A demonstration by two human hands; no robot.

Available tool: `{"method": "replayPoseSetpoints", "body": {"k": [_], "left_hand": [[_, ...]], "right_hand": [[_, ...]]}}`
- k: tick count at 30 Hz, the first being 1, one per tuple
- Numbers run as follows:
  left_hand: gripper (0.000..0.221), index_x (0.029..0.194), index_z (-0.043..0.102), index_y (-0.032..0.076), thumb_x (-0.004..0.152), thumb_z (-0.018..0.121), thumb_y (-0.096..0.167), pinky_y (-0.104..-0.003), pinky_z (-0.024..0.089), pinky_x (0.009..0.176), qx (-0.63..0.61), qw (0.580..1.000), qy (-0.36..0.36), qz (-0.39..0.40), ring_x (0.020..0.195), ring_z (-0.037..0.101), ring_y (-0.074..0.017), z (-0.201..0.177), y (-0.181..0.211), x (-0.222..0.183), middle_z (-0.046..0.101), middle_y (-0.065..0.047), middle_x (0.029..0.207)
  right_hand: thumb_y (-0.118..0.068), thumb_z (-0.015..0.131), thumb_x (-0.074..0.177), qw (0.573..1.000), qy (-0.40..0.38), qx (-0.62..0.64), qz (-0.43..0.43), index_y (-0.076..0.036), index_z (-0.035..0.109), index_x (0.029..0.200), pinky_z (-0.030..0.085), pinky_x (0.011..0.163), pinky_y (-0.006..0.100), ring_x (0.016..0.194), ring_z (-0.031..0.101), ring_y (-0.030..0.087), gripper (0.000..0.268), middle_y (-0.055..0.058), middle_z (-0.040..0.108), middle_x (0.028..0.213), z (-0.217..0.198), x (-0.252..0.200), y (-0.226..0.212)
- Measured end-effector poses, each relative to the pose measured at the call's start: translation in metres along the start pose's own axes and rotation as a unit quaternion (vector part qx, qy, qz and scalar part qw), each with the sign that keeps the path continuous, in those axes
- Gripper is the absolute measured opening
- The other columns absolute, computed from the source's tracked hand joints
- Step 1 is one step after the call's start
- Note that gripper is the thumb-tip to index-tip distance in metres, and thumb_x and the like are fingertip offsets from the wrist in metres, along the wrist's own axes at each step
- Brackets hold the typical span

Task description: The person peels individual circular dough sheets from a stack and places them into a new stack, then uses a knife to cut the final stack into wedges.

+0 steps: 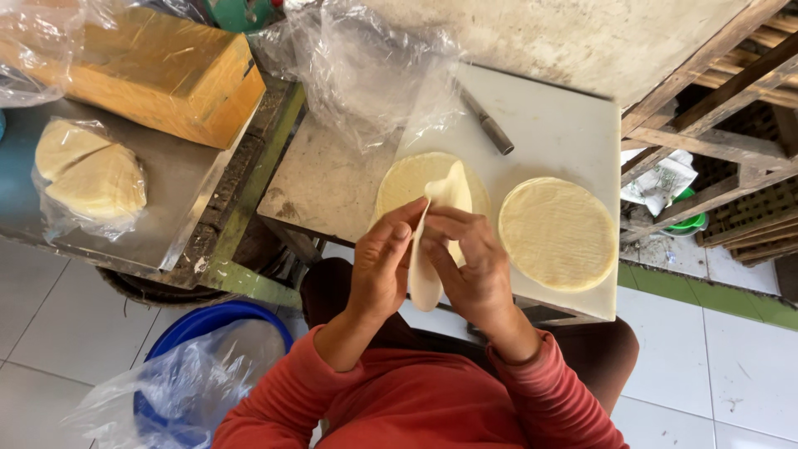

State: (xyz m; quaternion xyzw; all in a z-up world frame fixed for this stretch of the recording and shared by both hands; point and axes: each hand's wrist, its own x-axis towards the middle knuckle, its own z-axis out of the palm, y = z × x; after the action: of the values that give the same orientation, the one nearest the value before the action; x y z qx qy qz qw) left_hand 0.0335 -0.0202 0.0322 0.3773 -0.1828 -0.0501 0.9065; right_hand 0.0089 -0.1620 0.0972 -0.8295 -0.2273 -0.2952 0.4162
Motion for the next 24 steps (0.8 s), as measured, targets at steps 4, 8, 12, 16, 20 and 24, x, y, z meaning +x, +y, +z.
{"method": "replayPoseSetpoints", "body": {"k": [4,8,12,16,20,24], "left_hand": [[0.039,0.135,0.061,0.000,0.104,0.067,0.023,-0.029,0.054,0.095,0.054,0.998,0.040,0.013,0.106,0.065,-0.0125,0.004,0.011,0.013,0.069,-0.010,0.119],[0.034,0.124,0.069,-0.004,0.103,0.071,0.022,-0.025,0.051,0.091,0.069,0.994,0.084,-0.008,0.100,0.063,-0.0097,0.010,0.015,0.013,0.073,-0.008,0.109],[0.027,0.114,0.070,-0.001,0.103,0.072,0.023,-0.024,0.048,0.083,0.068,0.993,0.100,0.000,0.092,0.059,-0.0073,0.012,0.010,0.008,0.070,-0.003,0.101],[0.023,0.109,0.070,0.001,0.103,0.073,0.023,-0.022,0.039,0.069,0.047,0.987,0.144,-0.052,0.079,0.049,-0.0065,0.012,0.005,0.001,0.066,-0.001,0.094],[0.023,0.107,0.070,0.002,0.098,0.073,0.022,-0.020,0.050,0.089,0.046,0.986,0.143,-0.068,0.094,0.062,-0.0058,0.012,0.009,-0.001,0.070,-0.001,0.099],[0.024,0.109,0.072,-0.002,0.099,0.075,0.020,-0.027,0.053,0.080,0.015,0.990,0.102,-0.093,0.085,0.061,-0.0107,0.014,0.017,-0.002,0.067,-0.005,0.094]], "right_hand": [[0.005,0.081,0.083,0.998,-0.036,-0.019,-0.053,-0.008,0.071,0.113,0.055,0.090,0.036,0.106,0.066,0.027,0.034,0.005,0.071,0.120,-0.016,0.008,0.001],[0.005,0.080,0.084,0.997,-0.039,-0.026,-0.062,-0.009,0.071,0.109,0.056,0.089,0.035,0.107,0.065,0.025,0.030,0.004,0.073,0.117,-0.021,0.009,0.005],[0.002,0.079,0.088,1.000,-0.005,-0.001,-0.004,-0.007,0.069,0.111,0.058,0.086,0.033,0.105,0.069,0.023,0.026,0.007,0.073,0.115,-0.016,0.004,0.003],[-0.004,0.079,0.093,0.999,0.016,-0.009,0.047,-0.006,0.069,0.108,0.058,0.077,0.031,0.089,0.071,0.019,0.019,0.009,0.073,0.108,-0.011,0.001,0.000],[-0.004,0.077,0.095,0.999,0.002,0.007,0.043,-0.006,0.069,0.107,0.058,0.075,0.029,0.086,0.071,0.018,0.015,0.009,0.073,0.106,-0.013,0.002,0.000],[-0.003,0.076,0.096,0.998,-0.007,0.026,0.054,-0.004,0.068,0.108,0.058,0.073,0.027,0.084,0.071,0.015,0.015,0.009,0.074,0.105,-0.015,0.002,-0.001]]}}
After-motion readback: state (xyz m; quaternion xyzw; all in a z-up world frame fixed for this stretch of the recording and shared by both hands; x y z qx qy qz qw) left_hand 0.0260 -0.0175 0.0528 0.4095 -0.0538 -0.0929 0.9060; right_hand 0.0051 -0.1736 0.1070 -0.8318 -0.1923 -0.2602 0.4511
